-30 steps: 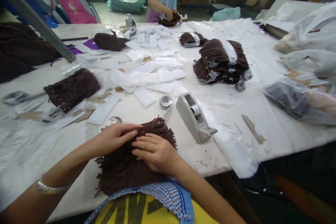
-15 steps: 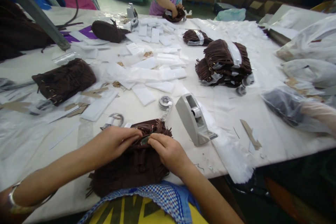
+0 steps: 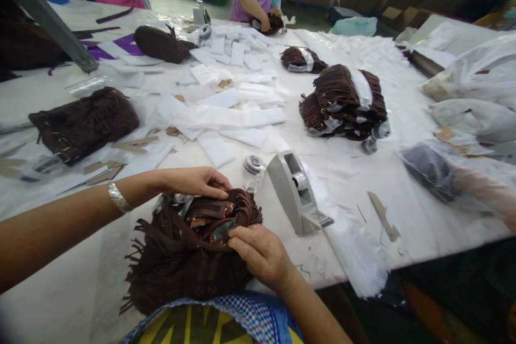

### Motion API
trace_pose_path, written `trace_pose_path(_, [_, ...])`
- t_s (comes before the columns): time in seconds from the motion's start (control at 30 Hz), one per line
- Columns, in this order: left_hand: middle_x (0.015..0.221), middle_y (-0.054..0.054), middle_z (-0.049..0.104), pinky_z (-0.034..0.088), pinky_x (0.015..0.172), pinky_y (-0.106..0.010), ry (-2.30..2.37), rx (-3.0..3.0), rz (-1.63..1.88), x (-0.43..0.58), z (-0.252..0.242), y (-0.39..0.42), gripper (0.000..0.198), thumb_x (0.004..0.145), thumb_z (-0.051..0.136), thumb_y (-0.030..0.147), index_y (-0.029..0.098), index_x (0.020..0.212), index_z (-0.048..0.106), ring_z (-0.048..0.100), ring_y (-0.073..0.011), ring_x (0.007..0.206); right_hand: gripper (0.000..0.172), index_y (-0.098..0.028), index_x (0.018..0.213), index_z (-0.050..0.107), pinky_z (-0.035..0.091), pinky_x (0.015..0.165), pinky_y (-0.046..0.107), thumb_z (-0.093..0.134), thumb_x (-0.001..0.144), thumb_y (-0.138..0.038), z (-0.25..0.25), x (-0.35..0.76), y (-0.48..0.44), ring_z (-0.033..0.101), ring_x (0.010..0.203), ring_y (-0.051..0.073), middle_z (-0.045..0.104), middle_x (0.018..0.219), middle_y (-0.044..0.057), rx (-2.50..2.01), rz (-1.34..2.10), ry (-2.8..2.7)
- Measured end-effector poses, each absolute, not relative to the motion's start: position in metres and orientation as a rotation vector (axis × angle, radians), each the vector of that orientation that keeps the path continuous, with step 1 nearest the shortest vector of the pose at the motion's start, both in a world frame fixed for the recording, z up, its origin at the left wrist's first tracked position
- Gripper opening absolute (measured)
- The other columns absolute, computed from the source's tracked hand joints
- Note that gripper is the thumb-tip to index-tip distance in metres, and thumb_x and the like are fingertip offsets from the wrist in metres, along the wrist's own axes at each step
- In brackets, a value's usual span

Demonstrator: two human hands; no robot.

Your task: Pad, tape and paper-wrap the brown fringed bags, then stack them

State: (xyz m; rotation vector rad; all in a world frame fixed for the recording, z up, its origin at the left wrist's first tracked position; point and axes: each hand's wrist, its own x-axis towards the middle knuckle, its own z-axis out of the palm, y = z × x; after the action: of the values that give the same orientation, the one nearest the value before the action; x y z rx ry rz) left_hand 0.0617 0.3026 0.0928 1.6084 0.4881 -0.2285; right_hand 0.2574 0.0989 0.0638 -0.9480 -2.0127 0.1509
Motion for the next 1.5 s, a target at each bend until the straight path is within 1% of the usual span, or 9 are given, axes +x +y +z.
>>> trace_pose_path(0.17, [0.079, -0.002, 0.068, 0.039, 0.058, -0.021, 0.546, 1.355, -0.272, 0.056, 0.094, 0.299, 0.05, 0.085, 0.057, 0.064, 0.018, 0.093, 0.073, 0.053, -0.0114, 0.064, 0.022, -0.013, 0.114, 0.065, 0.055, 0.075, 0.028, 0.05, 0.098, -0.013, 0.069, 0.252, 0.102, 0.067, 0.091, 0.016, 0.074, 0.102, 0.011, -0.898, 0.192, -2.058])
trace_pose_path(0.33, [0.076, 0.0, 0.068, 0.043, 0.061, -0.022, 0.315, 1.419, -0.404, 0.07, 0.092, 0.304, 0.029, 0.085, 0.065, 0.044, 0.019, 0.097, 0.073, 0.054, -0.0111, 0.063, 0.02, -0.012, 0.112, 0.065, 0.055, 0.074, 0.028, 0.05, 0.098, -0.014, 0.076, 0.25, 0.108, 0.067, 0.088, 0.016, 0.074, 0.103, 0.01, -0.869, 0.202, -2.107])
trace_pose_path(0.47, [0.066, 0.003, 0.06, 0.038, 0.053, -0.019, 0.337, 1.674, -0.319, 0.083, 0.099, 0.299, 0.024, 0.081, 0.063, 0.032, 0.017, 0.097, 0.072, 0.049, -0.0092, 0.056, 0.02, -0.011, 0.111, 0.064, 0.054, 0.075, 0.027, 0.049, 0.099, -0.014, 0.081, 0.252, 0.104, 0.066, 0.087, 0.015, 0.073, 0.105, 0.011, -0.881, 0.202, -2.096])
trace_pose_path(0.73, [0.052, 0.001, 0.059, 0.04, 0.049, -0.023, 0.854, 1.771, -0.174, 0.082, 0.078, 0.296, 0.033, 0.082, 0.054, 0.044, 0.015, 0.09, 0.068, 0.055, -0.0142, 0.047, 0.024, -0.013, 0.116, 0.061, 0.054, 0.082, 0.027, 0.044, 0.1, -0.015, 0.084, 0.253, 0.098, 0.065, 0.095, 0.015, 0.071, 0.104, 0.011, -0.916, 0.345, -2.067])
trace_pose_path(0.87, [0.064, 0.0, 0.063, 0.04, 0.057, -0.023, 0.859, 1.78, -0.105, 0.069, 0.07, 0.302, 0.041, 0.083, 0.055, 0.054, 0.015, 0.084, 0.068, 0.054, -0.0128, 0.058, 0.022, -0.014, 0.112, 0.063, 0.054, 0.076, 0.027, 0.045, 0.1, -0.015, 0.091, 0.254, 0.103, 0.066, 0.089, 0.015, 0.072, 0.102, 0.011, -0.904, 0.366, -2.069])
trace_pose_path(1.0, [0.072, 0.001, 0.064, 0.04, 0.062, -0.022, 0.665, 1.572, -0.265, 0.045, 0.075, 0.301, 0.044, 0.086, 0.054, 0.059, 0.017, 0.082, 0.07, 0.051, -0.0123, 0.063, 0.023, -0.014, 0.113, 0.063, 0.054, 0.075, 0.027, 0.044, 0.1, -0.016, 0.095, 0.257, 0.103, 0.067, 0.089, 0.016, 0.073, 0.103, 0.011, -0.911, 0.339, -2.097])
trace_pose_path(1.17, [0.075, 0.001, 0.068, 0.046, 0.072, -0.024, 0.56, 1.48, -0.426, 0.013, 0.092, 0.302, 0.032, 0.082, 0.066, 0.052, 0.021, 0.086, 0.075, 0.057, -0.0141, 0.071, 0.025, -0.015, 0.114, 0.065, 0.055, 0.076, 0.027, 0.043, 0.101, -0.017, 0.096, 0.259, 0.1, 0.068, 0.09, 0.017, 0.074, 0.103, 0.011, -0.935, 0.332, -2.113])
trace_pose_path(1.3, [0.083, -0.002, 0.073, 0.051, 0.079, -0.029, 0.433, 1.335, -0.475, 0.004, 0.104, 0.305, 0.033, 0.077, 0.074, 0.049, 0.022, 0.095, 0.076, 0.062, -0.0165, 0.073, 0.025, -0.014, 0.113, 0.065, 0.055, 0.075, 0.027, 0.044, 0.1, -0.015, 0.098, 0.258, 0.101, 0.069, 0.089, 0.017, 0.074, 0.103, 0.011, -0.917, 0.329, -2.105])
trace_pose_path(1.5, [0.089, -0.004, 0.075, 0.053, 0.078, -0.028, 0.373, 1.403, -0.466, 0.004, 0.111, 0.306, 0.035, 0.075, 0.078, 0.04, 0.02, 0.103, 0.075, 0.066, -0.018, 0.079, 0.025, -0.013, 0.115, 0.064, 0.056, 0.077, 0.027, 0.045, 0.099, -0.014, 0.1, 0.259, 0.096, 0.068, 0.092, 0.017, 0.074, 0.102, 0.012, -0.909, 0.318, -2.109])
